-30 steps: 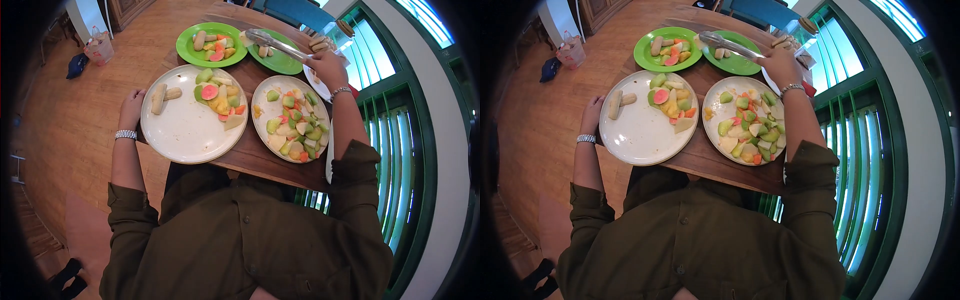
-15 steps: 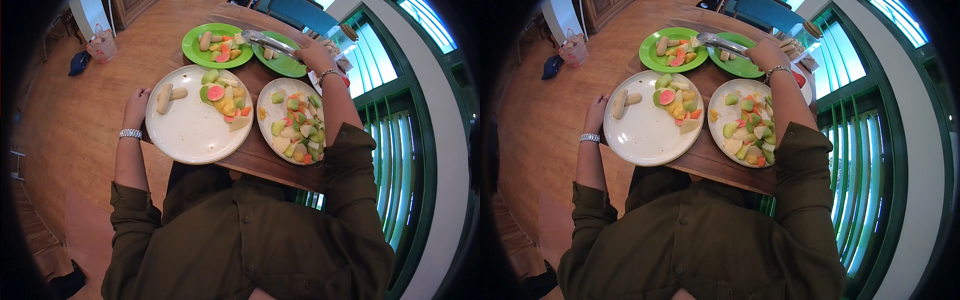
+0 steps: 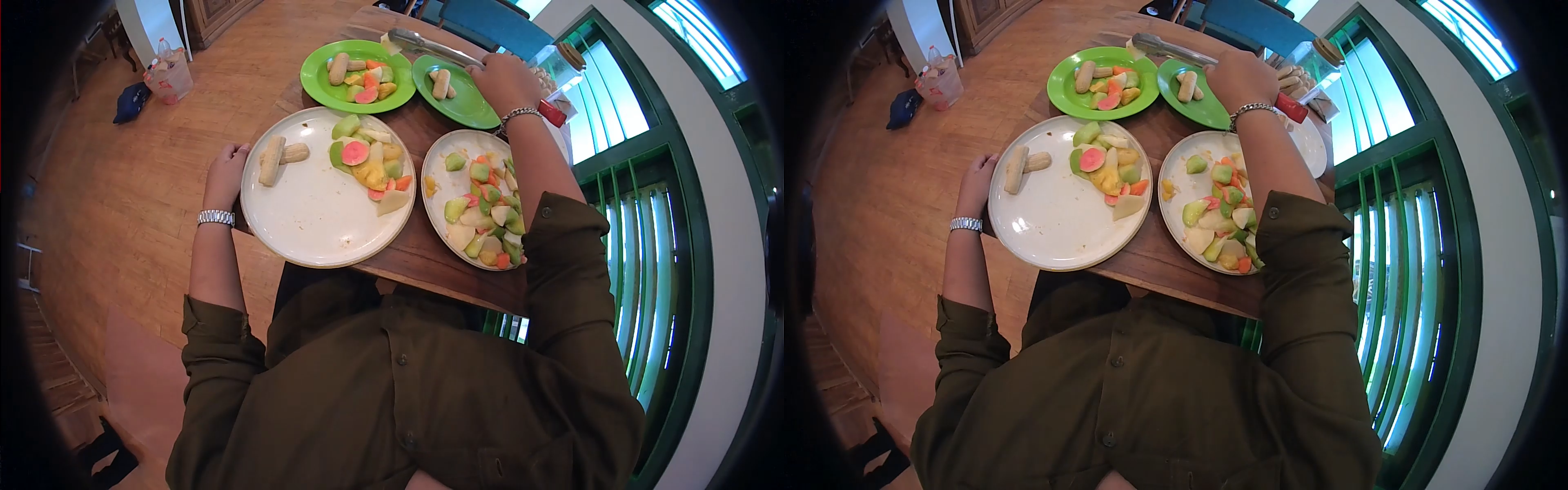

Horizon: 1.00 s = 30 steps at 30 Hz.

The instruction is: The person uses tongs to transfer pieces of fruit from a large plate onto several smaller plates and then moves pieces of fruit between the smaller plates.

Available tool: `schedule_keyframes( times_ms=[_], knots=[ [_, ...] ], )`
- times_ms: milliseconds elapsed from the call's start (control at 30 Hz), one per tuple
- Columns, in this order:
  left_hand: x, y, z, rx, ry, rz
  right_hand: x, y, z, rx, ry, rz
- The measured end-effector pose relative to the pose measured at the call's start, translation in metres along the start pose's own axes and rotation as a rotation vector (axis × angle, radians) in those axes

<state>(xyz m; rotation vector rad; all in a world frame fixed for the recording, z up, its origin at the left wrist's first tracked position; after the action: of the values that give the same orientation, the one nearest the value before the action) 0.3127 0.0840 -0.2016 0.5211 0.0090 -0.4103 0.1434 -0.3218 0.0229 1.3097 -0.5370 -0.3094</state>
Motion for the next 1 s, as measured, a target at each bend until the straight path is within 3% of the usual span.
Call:
schedule_keyframes(
  times_ms=[100,267,367,667,1000],
  knots=[
    [0.0,-0.001,0.001,0.013,0.001,-0.006,-0.003,0.005,-0.012,-0.058,0.034,0.079],
    [-0.008,-0.001,0.01,-0.004,0.027,-0.016,-0.023,0.016,-0.058,-0.348,0.431,0.482],
    [-0.001,0.0,0.002,0.031,0.002,0.002,-0.028,0.011,-0.066,-0.39,0.517,0.541],
    [-0.004,-0.001,0.007,0.006,0.0,-0.005,-0.028,0.014,-0.065,-0.438,0.547,0.639],
    [-0.004,-0.002,0.005,0.002,0.02,-0.014,-0.037,0.031,-0.036,-0.444,0.527,0.586]
  ],
)
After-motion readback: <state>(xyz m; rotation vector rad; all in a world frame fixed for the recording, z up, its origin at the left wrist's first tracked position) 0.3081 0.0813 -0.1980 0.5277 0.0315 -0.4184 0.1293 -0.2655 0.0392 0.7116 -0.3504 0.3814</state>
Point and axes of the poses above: each hand's wrist, its own x-axis towards the middle knuckle, its own y-axis out of the back of the hand, z = x × y, the point moved 10 cm from there along x, towards the middle knuckle, and after that the axes turned 9 degrees about -z, right-handed, at the moved point
